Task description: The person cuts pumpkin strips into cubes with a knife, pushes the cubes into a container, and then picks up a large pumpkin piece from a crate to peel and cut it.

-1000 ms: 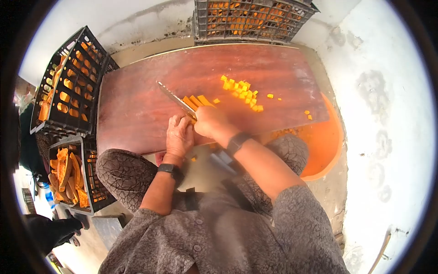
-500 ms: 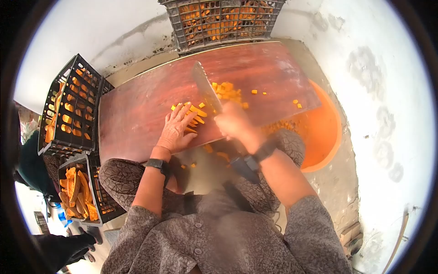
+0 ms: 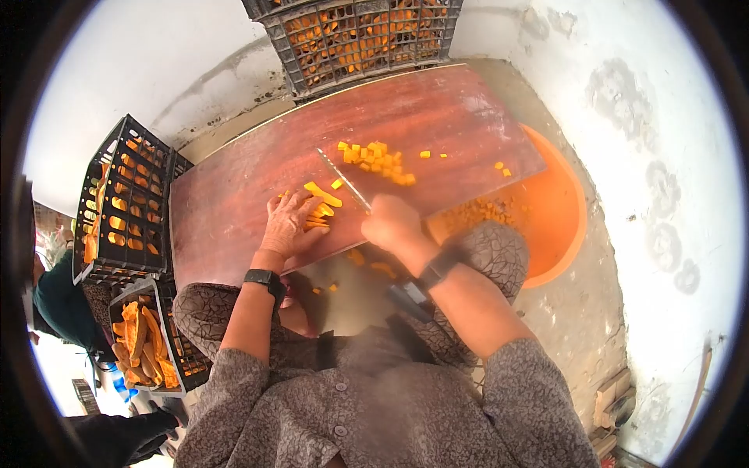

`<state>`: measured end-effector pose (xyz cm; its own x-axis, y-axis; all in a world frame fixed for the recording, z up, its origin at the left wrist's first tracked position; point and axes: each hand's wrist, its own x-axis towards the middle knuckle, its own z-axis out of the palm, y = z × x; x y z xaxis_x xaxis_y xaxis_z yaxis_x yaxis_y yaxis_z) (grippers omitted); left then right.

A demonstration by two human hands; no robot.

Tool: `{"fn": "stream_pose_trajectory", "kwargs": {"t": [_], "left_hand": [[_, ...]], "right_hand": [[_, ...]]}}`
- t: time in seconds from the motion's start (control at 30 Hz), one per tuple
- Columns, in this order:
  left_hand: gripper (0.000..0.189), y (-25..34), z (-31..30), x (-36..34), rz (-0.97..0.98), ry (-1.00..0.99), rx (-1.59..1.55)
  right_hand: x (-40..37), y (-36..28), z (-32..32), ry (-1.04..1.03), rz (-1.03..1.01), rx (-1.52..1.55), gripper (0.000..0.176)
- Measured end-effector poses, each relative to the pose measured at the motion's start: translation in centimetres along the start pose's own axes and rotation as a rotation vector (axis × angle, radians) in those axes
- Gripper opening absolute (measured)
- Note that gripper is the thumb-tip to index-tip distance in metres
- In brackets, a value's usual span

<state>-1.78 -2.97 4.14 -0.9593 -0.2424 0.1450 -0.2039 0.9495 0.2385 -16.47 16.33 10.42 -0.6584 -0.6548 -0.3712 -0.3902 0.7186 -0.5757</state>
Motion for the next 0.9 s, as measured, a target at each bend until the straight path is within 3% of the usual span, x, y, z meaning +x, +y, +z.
{"fn": "stream_pose_trajectory", "kwargs": {"t": [0.07, 0.13, 0.43, 0.73, 0.8, 0.9], "left_hand": [[0.065, -0.4, 0.2, -0.6, -0.014, 0.058, 0.003], [0.064, -0.6, 0.1, -0.9, -0.154, -0.004, 0.002], [0.066, 0.2, 0.3, 0.9, 0.059, 0.104, -0.005], [0.055, 0.1, 1.0, 1.2, 0.036, 0.049, -0.048], [0.055, 0.5, 0.1, 0.7, 0.01, 0.029, -0.013], [0.056, 0.3, 0.2, 0.0, -0.03, 0.056, 0.046]], "right_hand": [[0.0, -0.2, 0.0, -0.018, 0.006, -0.012, 0.022], [0.1, -0.2, 0.3, -0.036, 0.009, -0.021, 0.022], [0.2, -0.4, 1.2, 0.1, -0.1, -0.104, 0.027], [-0.1, -0.9, 1.2, 0.106, -0.067, -0.139, 0.029], [-0.1, -1.1, 1.1, 0.049, -0.024, -0.16, 0.019], [-0.3, -1.2, 1.1, 0.052, -0.047, -0.174, 0.019]]}}
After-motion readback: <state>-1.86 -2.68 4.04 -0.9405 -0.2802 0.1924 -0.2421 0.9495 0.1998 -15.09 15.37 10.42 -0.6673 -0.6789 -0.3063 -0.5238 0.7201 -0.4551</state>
